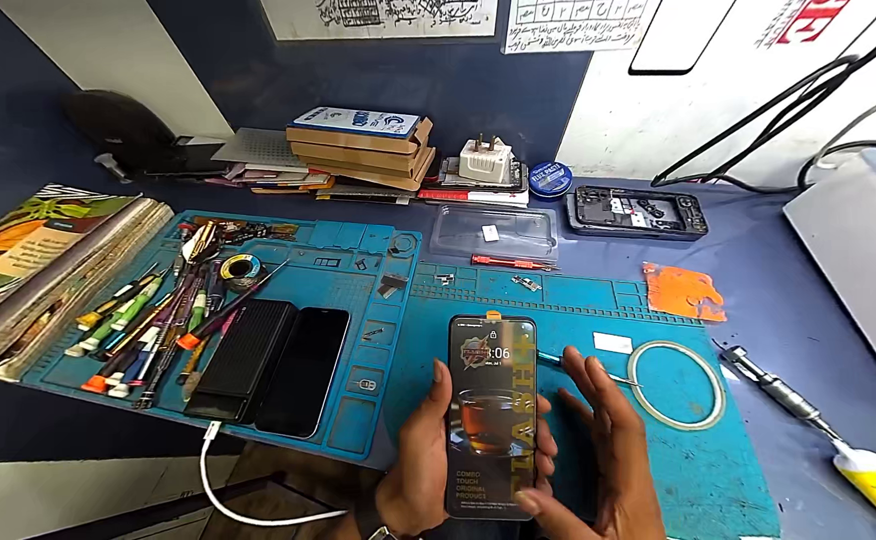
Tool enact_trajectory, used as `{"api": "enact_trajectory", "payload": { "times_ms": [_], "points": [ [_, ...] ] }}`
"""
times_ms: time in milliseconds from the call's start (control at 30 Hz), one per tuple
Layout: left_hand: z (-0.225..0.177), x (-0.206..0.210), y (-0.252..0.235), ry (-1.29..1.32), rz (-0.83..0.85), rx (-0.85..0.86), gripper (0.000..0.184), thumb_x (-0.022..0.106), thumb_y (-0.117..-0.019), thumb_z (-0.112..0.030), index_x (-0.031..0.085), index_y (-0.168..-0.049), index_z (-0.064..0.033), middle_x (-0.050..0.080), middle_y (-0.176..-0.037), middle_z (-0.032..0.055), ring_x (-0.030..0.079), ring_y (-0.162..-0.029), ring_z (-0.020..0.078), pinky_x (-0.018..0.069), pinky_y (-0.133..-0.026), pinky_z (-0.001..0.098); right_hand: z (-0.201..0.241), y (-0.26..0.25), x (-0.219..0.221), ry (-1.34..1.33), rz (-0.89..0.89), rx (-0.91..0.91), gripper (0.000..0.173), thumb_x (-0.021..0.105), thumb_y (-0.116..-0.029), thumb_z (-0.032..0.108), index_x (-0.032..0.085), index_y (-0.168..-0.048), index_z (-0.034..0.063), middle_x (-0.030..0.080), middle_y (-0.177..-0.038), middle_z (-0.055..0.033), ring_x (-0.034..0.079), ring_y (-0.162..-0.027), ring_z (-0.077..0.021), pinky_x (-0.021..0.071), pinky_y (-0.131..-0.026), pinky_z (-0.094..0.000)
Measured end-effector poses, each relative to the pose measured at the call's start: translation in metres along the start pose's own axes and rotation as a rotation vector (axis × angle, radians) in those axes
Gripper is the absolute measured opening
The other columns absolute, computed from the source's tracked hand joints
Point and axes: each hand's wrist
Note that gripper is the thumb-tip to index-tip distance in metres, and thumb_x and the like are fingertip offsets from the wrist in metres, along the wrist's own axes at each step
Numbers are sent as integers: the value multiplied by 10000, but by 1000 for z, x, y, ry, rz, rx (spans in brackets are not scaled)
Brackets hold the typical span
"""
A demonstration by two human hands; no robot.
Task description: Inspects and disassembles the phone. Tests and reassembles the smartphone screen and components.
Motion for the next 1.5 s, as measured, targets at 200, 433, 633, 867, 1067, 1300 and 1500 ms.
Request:
{"api": "enact_trajectory", "payload": {
  "times_ms": [200,433,633,867,1067,1300,1500],
  "points": [
    [2,6,5,-167,-113,172,683,414,-1004,-636,600,-1334,-67,665,-1230,222,672,-1122,330,545,-982,497,9,-5,7,171,71,84,1195,870,-750,551,205,-1640,113,319,-1638,-165,442,-1440,-243,460,-1154,-446],
    [3,0,-1,-69,85,-4,895,412,-932,-761,550,-1389,-4,645,-1226,226,668,-1091,346,548,-958,518,27,-29,-4,91,-424,102,715,667,-969,315,368,-1517,-35,541,-1471,-165,553,-1346,-268,521,-1086,-418],
    [2,2,1,-66,53,56,783,421,-964,-707,592,-1372,-61,655,-1250,215,676,-1107,345,550,-970,524,23,-10,-2,-123,-226,93,605,707,-965,315,502,-1425,-21,663,-1327,-173,644,-1231,-332,570,-1028,-461],
    [2,5,9,-195,-201,161,661,440,-977,-675,618,-1344,-154,688,-1201,188,687,-1109,304,560,-961,511,14,4,15,-283,-14,130,812,731,-933,322,337,-1581,30,605,-1355,-135,636,-999,-157,562,-832,-270],
    [1,4,8,-129,-175,125,672,440,-971,-688,606,-1352,-161,675,-1191,235,685,-1085,370,555,-936,570,7,11,10,-231,94,146,911,743,-897,298,244,-1632,95,577,-1335,-89,603,-972,-123,547,-750,-225],
    [0,8,9,-173,-213,179,618,434,-995,-644,617,-1346,-171,694,-1210,141,686,-1125,241,566,-966,463,8,15,17,-37,96,155,1056,827,-825,368,192,-1657,226,551,-1299,-17,573,-943,-57,531,-726,-180],
    [1,5,8,-128,-189,121,684,436,-966,-698,606,-1352,-159,673,-1197,232,683,-1085,372,556,-936,565,5,9,9,-296,109,138,913,706,-928,309,174,-1651,144,529,-1450,-101,607,-1051,-151,541,-844,-254]
  ]
}}
Point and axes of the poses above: each hand's wrist, its own y-axis away from the middle knuckle, its own x-axis out of the palm, z = x × y
